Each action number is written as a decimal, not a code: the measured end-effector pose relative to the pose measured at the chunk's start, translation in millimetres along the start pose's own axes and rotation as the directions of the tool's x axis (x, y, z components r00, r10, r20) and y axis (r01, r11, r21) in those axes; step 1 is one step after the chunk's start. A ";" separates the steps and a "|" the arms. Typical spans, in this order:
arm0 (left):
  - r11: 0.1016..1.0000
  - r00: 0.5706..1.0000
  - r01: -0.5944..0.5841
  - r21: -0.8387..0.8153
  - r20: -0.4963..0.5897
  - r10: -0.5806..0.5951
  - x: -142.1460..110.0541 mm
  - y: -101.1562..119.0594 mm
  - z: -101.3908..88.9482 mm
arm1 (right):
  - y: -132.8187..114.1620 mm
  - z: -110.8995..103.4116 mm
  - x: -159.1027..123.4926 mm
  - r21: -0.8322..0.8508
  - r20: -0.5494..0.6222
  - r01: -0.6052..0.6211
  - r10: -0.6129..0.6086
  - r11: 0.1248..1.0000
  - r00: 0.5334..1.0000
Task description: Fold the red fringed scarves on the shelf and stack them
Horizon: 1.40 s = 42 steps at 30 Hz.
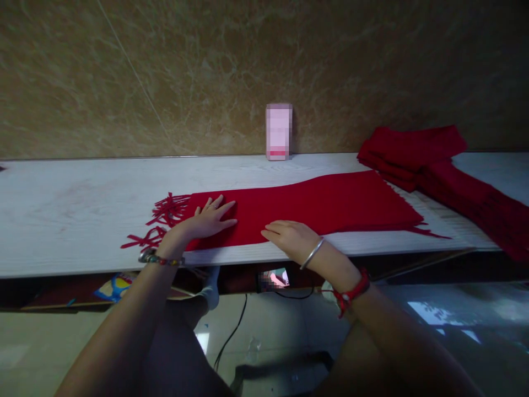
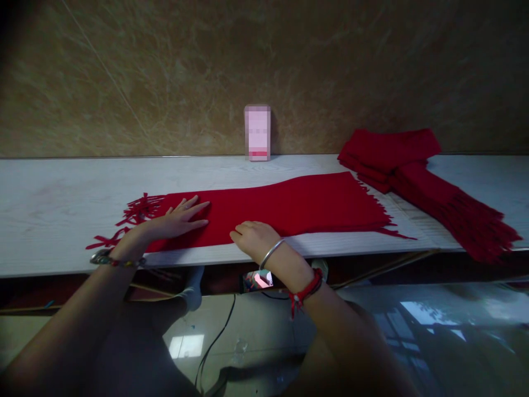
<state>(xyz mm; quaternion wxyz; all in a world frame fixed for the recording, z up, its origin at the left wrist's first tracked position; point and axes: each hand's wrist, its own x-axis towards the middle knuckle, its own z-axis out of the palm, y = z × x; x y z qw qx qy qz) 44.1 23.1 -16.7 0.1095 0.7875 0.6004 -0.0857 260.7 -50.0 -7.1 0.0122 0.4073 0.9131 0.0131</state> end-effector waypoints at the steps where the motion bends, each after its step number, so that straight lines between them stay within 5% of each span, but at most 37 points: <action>1: 1.000 1.000 -0.026 -0.008 -0.009 0.025 5.9 -0.6 -3.3 | -0.6 -0.5 0.5 0.000 0.000 -0.007 0.007 1.000 1.000; 5: 0.973 0.965 -0.230 -0.016 -0.131 0.226 40.1 3.5 -18.3 | -2.4 0.8 3.1 -0.017 -0.030 -0.032 0.031 0.999 0.999; 9: 0.940 0.934 -0.340 -0.022 -0.126 0.335 71.8 14.1 -31.7 | -7.0 3.2 8.3 -0.025 -0.067 -0.046 0.044 0.999 0.997; 16: 0.951 0.971 -0.239 -0.196 -0.018 0.240 96.7 10.4 -42.7 | -14.5 9.1 18.1 -0.058 -0.191 -0.028 0.017 0.998 0.982; 20: 0.919 0.956 -0.280 -0.278 0.006 0.293 99.8 10.6 -46.3 | -15.7 9.3 18.8 -0.076 -0.219 -0.026 0.009 0.997 0.976; 33: 0.817 0.951 -0.294 -0.496 -0.065 0.303 108.3 17.9 -39.3 | -16.2 21.1 19.8 -0.130 -0.361 0.039 -0.084 0.991 0.929; 38: 0.790 0.950 -0.303 -0.533 -0.107 0.292 105.6 16.8 -40.5 | -13.6 17.8 15.8 -0.151 -0.467 0.028 -0.096 0.988 0.879; 42: 0.706 0.945 -0.324 -0.630 -0.182 0.271 109.2 30.2 -56.5 | 0.8 2.8 0.7 -0.095 -0.590 -0.107 0.031 0.990 0.807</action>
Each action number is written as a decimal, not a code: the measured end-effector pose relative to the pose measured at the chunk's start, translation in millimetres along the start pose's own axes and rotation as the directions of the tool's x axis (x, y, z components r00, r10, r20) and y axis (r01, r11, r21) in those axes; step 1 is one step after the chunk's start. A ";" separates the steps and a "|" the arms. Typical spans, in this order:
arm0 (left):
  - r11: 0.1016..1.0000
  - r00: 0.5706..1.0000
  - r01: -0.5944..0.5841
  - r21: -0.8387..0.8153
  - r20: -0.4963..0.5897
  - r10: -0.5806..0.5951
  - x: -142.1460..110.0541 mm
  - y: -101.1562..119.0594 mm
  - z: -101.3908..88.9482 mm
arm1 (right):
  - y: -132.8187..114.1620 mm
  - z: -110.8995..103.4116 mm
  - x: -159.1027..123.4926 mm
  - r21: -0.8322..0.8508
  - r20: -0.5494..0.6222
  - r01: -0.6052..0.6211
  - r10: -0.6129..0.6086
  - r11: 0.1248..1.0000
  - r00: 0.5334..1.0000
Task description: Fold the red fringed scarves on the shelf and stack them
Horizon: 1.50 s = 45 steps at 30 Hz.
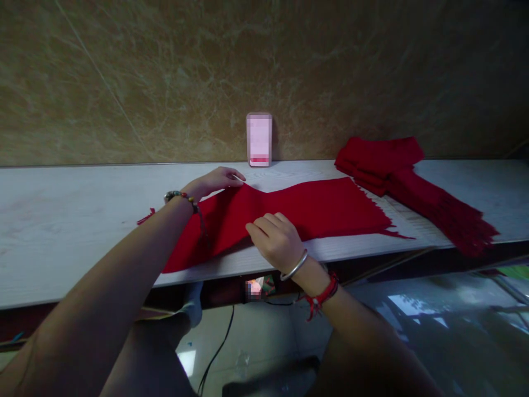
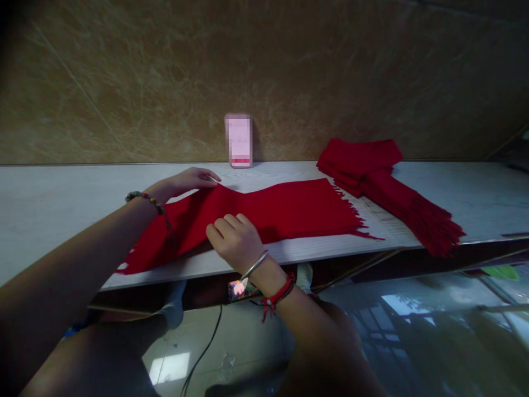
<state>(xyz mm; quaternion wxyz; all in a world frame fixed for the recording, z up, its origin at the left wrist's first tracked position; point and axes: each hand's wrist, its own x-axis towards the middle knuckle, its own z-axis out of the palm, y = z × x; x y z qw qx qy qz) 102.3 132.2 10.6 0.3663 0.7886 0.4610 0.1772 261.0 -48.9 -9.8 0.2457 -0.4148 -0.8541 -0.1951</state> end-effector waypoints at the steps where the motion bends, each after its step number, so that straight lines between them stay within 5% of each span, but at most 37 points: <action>1: 1.000 1.000 -0.016 -0.015 -0.021 0.016 5.5 10.4 -0.6 | 6.7 -7.8 -1.5 -0.010 -0.031 -0.056 0.055 0.998 0.998; 4: 0.995 0.992 -0.104 -0.005 -0.074 0.103 27.9 58.0 1.7 | 30.7 -37.5 -9.7 -0.029 -0.178 -0.266 0.256 0.964 0.950; 7: 0.972 0.967 -0.233 0.026 -0.098 0.235 57.2 119.0 15.3 | 59.8 -70.3 -26.0 -0.041 -0.349 -0.488 0.445 0.872 0.825; 10: 0.918 0.920 -0.392 0.052 -0.007 0.393 90.4 170.7 46.7 | 94.8 -92.9 -54.1 -0.058 -0.443 -0.626 0.542 0.778 0.714; 12: 0.875 0.884 -0.466 0.130 0.086 0.459 110.3 191.2 77.9 | 120.3 -97.2 -79.1 -0.075 -0.405 -0.676 0.597 0.734 0.693; 15: 0.781 0.854 -0.519 0.346 0.221 0.470 128.8 198.5 131.5 | 154.0 -89.3 -118.4 -0.111 -0.212 -0.710 0.682 0.695 0.700; 18: 0.738 0.836 -0.548 0.395 0.288 0.466 131.5 185.7 175.0 | 172.4 -76.2 -148.0 -0.132 -0.001 -0.709 0.715 0.693 0.699; 23: 0.732 0.852 -0.523 0.436 0.244 0.463 120.2 156.4 200.2 | 172.8 -67.4 -163.6 -0.127 0.064 -0.664 0.674 0.737 0.736; 28: 0.744 0.883 -0.461 0.484 0.170 0.437 103.8 131.0 189.4 | 158.1 -66.3 -148.1 -0.101 0.150 -0.655 0.663 0.749 0.734; 33: 0.759 0.897 -0.430 0.489 0.138 0.419 78.8 87.5 147.0 | 120.2 -57.5 -104.5 -0.128 0.362 -0.618 0.617 0.775 0.699; 39: 0.883 0.948 -0.268 0.385 -0.057 0.313 35.1 34.3 82.2 | 72.3 -34.0 -49.9 -0.086 0.404 -0.456 0.450 0.886 0.797; 45: 0.941 0.962 -0.088 0.326 -0.216 0.165 15.6 24.8 39.8 | 48.6 -23.4 -20.9 -0.069 0.409 -0.431 0.420 0.900 0.810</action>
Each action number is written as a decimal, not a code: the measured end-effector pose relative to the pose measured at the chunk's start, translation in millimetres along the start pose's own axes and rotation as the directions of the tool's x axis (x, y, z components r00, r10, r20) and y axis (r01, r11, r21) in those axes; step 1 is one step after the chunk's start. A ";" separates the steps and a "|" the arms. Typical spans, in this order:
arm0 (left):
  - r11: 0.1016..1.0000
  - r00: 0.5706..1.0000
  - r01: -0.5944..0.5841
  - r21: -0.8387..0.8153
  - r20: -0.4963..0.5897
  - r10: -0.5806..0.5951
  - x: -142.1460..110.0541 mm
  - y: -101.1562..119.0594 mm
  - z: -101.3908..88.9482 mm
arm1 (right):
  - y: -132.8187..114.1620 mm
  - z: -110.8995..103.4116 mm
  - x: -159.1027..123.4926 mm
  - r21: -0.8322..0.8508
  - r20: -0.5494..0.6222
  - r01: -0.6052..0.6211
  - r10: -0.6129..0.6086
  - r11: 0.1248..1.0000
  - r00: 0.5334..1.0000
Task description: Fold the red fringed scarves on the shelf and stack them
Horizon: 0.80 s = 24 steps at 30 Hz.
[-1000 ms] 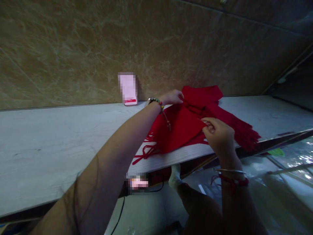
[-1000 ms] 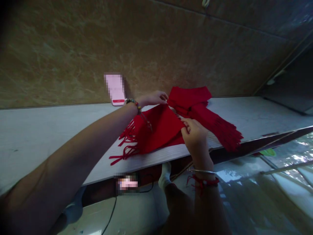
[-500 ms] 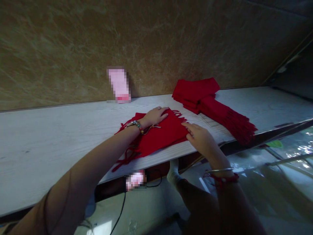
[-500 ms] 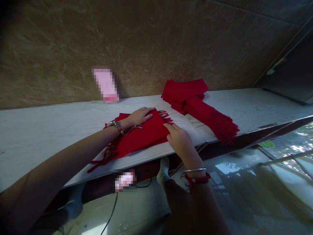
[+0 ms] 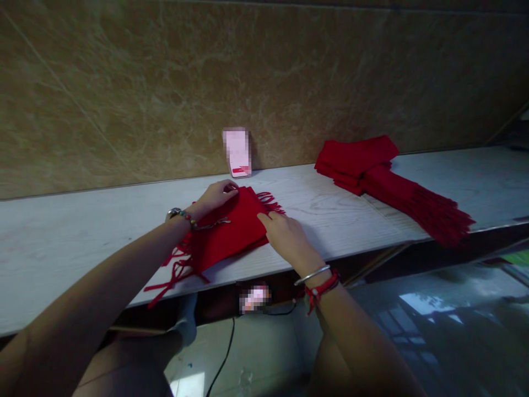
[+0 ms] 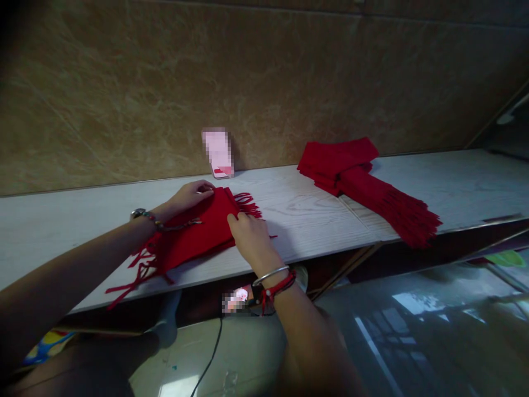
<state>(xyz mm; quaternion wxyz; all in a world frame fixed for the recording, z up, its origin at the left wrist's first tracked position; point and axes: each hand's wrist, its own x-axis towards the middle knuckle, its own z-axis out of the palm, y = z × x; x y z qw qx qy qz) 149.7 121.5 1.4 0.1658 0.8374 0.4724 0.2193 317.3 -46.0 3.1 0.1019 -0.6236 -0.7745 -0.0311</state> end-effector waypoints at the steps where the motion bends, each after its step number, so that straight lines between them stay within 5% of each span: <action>1: 1.000 1.000 0.006 0.004 -0.008 -0.006 2.0 1.2 -4.9 | -1.7 -0.7 0.5 -0.002 0.002 -0.010 0.010 1.000 1.000; 6: 0.999 0.999 -0.050 0.022 -0.007 0.050 22.7 14.6 -18.7 | -0.7 -7.5 -3.8 -0.007 0.042 -0.046 0.046 0.999 0.998; 11: 0.992 0.997 -0.072 0.108 0.026 0.070 43.0 23.2 -11.3 | 0.1 -13.5 -7.0 0.017 0.035 -0.090 0.089 0.996 0.995; 16: 0.980 0.985 -0.075 0.186 0.169 0.043 40.7 19.9 3.7 | -1.5 -15.1 -5.6 0.032 0.068 -0.116 0.113 0.993 0.991; 24: 0.981 0.988 -0.095 0.169 0.140 0.072 37.1 25.7 10.4 | 1.2 -8.0 -3.7 0.053 0.032 -0.027 0.026 0.998 0.999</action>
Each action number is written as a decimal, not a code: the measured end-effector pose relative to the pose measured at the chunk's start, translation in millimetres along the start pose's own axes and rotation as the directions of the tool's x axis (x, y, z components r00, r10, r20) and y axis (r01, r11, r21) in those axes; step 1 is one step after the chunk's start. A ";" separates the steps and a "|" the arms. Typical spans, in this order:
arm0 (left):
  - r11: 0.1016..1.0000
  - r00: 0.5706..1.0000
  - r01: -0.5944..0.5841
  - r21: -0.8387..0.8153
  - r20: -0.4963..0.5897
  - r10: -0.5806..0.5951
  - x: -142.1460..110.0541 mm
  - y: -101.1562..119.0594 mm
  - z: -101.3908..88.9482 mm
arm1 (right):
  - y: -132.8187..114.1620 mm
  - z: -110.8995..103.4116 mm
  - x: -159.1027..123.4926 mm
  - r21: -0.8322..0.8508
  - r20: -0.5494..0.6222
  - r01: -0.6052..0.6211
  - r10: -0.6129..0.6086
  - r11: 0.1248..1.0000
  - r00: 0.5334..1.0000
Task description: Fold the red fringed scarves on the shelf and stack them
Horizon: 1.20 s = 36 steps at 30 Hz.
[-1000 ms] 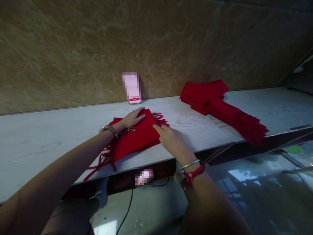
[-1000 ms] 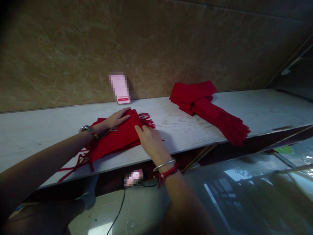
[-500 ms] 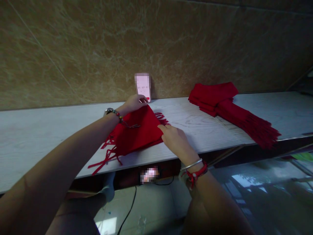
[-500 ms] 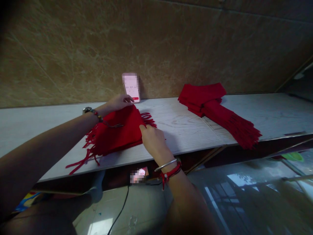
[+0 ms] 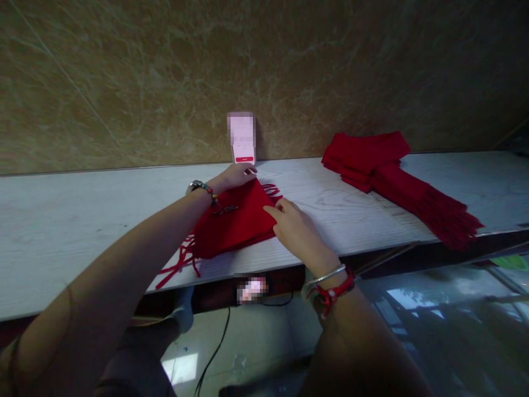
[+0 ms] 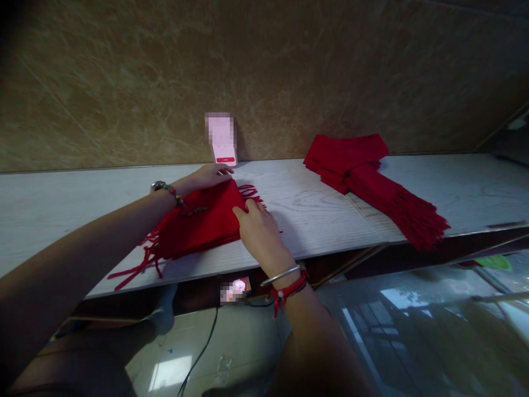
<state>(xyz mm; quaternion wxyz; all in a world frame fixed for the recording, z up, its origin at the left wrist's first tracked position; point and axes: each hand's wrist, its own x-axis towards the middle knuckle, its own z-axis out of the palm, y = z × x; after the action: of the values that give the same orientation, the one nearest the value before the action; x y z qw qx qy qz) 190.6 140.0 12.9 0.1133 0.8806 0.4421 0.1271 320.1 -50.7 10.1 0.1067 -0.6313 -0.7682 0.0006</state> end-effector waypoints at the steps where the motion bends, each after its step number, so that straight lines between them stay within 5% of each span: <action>1: 1.000 1.000 0.010 0.022 -0.027 -0.010 -2.5 5.3 1.5 | 1.0 2.1 0.6 -0.004 -0.007 0.033 -0.033 0.999 0.999; 7: 0.989 0.993 0.067 0.131 -0.103 -0.054 -46.8 23.6 9.8 | 8.6 10.9 -0.4 0.030 0.094 0.158 -0.160 0.987 0.983; 12: 0.980 0.989 0.106 0.169 0.083 -0.122 -92.0 -7.2 6.5 | 15.7 7.3 -2.6 0.095 0.183 0.125 -0.141 0.988 0.973; 16: 0.990 0.983 0.080 0.115 0.157 -0.098 -104.5 -34.6 3.6 | 17.5 -1.8 -1.2 0.104 0.294 0.066 -0.094 0.992 0.951; 21: 0.995 0.995 0.055 -0.077 -0.081 -0.061 -106.2 -50.3 6.5 | 2.3 -20.9 6.7 0.061 0.190 0.039 -0.050 0.997 0.981; 26: 0.953 0.925 0.218 -0.209 -0.268 -0.270 -113.6 -64.8 2.7 | -25.8 -14.6 37.9 0.102 -0.063 0.119 -0.112 0.988 0.992; 30: 0.873 0.881 0.351 -0.338 -0.197 -0.430 -122.3 -80.7 -6.6 | -40.8 8.8 66.4 0.096 -0.037 0.125 -0.122 0.987 0.992; 36: 0.739 0.923 0.321 -0.592 0.021 -0.384 -130.0 -90.3 -13.9 | -38.3 35.1 79.2 0.017 0.039 0.086 -0.086 0.996 0.996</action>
<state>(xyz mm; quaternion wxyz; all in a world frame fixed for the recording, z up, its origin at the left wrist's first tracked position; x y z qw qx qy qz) 43.4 88.9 -18.3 0.3778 0.6949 0.5451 0.2780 262.9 23.1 -6.1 0.0965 -0.5966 -0.7966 0.0144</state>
